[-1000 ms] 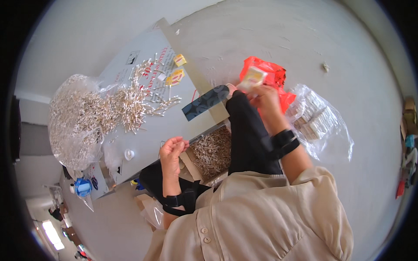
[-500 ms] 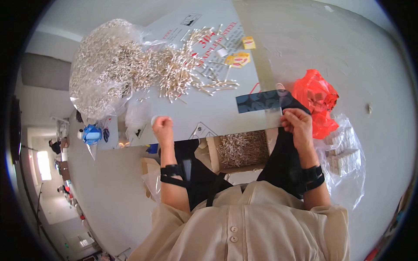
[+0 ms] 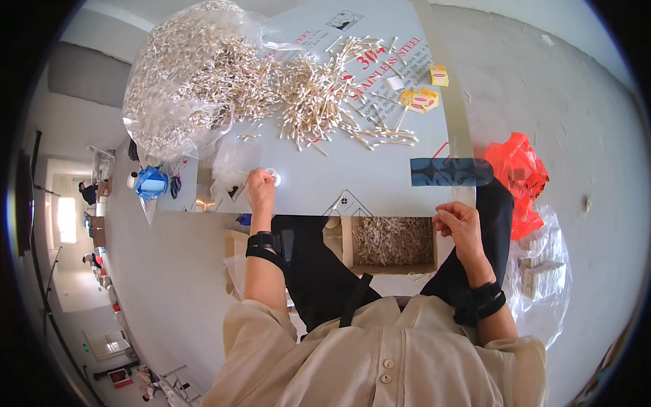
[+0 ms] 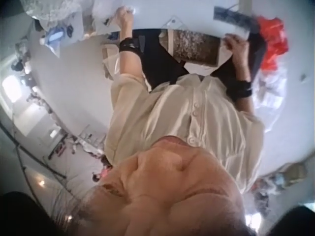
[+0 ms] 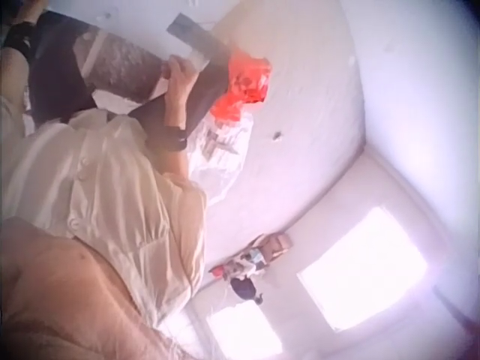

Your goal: Arranging and packaging small white components into a plastic sleeve at a workbench.

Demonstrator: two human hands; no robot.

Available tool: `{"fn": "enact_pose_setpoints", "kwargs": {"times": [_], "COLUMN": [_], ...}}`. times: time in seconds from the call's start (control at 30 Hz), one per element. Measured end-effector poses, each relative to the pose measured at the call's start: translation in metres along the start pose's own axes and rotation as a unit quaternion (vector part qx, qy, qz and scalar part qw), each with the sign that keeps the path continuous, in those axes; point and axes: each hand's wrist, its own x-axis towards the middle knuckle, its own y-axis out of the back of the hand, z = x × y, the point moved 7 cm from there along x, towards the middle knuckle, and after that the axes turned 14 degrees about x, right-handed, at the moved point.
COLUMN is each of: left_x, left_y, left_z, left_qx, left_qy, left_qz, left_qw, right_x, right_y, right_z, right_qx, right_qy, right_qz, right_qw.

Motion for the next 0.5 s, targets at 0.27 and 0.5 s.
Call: {"fn": "enact_pose_setpoints", "kwargs": {"times": [0.27, 0.5], "left_x": [0.045, 0.068], "left_y": [-0.025, -0.044], "left_z": [-0.086, -0.089], "left_qx": [-0.174, 0.088], "left_qy": [0.211, 0.186], "left_qz": [-0.125, -0.080], "left_qw": [0.954, 0.975], "right_x": [-0.003, -0.004], "right_y": [-0.002, -0.001], "right_z": [0.010, 0.014], "right_qx": [0.007, -0.006], "right_qy": [-0.015, -0.020], "right_qz": [0.010, 0.022], "right_qw": [1.000, 1.000]}}
